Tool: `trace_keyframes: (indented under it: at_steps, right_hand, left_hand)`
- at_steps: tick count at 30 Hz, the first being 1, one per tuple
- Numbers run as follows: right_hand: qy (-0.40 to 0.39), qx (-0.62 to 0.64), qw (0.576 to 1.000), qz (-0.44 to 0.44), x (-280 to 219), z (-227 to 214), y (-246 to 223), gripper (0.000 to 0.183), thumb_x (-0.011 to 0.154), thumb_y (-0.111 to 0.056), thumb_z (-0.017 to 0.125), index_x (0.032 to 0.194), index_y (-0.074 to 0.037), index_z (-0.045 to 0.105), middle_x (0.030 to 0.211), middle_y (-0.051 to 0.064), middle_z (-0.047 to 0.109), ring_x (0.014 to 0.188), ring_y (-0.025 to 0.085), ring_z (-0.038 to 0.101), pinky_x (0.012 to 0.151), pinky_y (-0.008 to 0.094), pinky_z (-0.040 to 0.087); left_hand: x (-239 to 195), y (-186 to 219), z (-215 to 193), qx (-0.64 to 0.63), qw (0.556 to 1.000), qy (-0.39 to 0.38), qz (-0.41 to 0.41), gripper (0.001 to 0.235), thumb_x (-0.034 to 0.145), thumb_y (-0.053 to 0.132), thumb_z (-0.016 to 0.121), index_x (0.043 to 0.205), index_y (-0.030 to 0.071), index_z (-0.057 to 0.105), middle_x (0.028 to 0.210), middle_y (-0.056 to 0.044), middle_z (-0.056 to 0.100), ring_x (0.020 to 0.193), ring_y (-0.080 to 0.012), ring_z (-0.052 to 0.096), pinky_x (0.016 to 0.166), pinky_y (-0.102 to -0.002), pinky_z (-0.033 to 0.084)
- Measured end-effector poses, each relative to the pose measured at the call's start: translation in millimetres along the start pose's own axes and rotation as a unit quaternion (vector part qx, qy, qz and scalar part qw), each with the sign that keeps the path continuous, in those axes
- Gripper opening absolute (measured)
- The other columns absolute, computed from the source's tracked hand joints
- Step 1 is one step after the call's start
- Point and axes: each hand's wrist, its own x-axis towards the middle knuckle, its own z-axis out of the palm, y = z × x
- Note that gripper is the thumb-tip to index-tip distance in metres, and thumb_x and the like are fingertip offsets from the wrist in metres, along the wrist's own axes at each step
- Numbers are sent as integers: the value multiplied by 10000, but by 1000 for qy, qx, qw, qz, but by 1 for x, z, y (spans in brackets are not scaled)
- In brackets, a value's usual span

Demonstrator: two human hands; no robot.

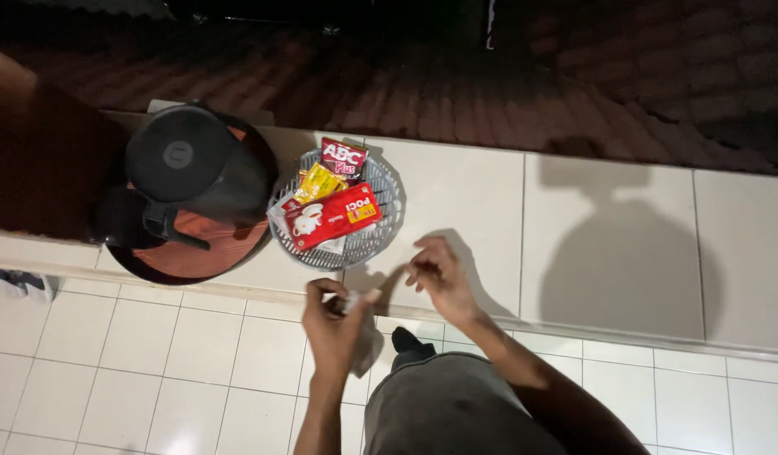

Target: Clean the top of a low wall or shelf with a cloth.

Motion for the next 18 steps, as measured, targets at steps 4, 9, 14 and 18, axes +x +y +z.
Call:
trace_keyframes:
  at_steps: [4, 9, 14, 18]
  right_hand:
    - [-117, -16, 973, -197, -49, -14, -9, 512, 943, 46, 648, 1424, -6, 480, 1168, 146, 660, 1044, 211, 713, 873, 342, 637]
    - [-192, 88, 976, 53, -106, -49, 16, 600, 871, 30, 564, 1461, -35, 476, 1040, 86, 605, 872, 138, 560, 753, 300, 510]
    - [-65, -10, 998, 25, -174, -103, 69, 293, 876, -27, 635, 1162, 29, 667, 935, 77, 636, 740, 139, 551, 627, 296, 485]
    - [-17, 23, 992, -123, -237, -142, -10, 264, 854, 23, 605, 1117, 43, 613, 943, 67, 602, 814, 130, 573, 702, 280, 487]
  left_hand:
    - [-29, 37, 37, -14, 996, -83, -3, 417, 750, 68, 892, 964, 25, 537, 777, -30, 609, 645, -56, 546, 532, -227, 465]
    - [-65, 53, 78, -51, 982, -184, 8, 435, 777, 105, 889, 1001, 24, 525, 752, -26, 643, 650, -48, 575, 529, -226, 486]
    - [-101, 66, 116, -35, 966, -252, 40, 512, 784, 164, 894, 1100, 8, 523, 838, -26, 612, 682, -71, 569, 538, -243, 488]
    - [-139, 28, 145, 33, 923, -383, -24, 532, 797, 257, 895, 1138, -3, 580, 887, -9, 673, 736, -90, 661, 606, -272, 557]
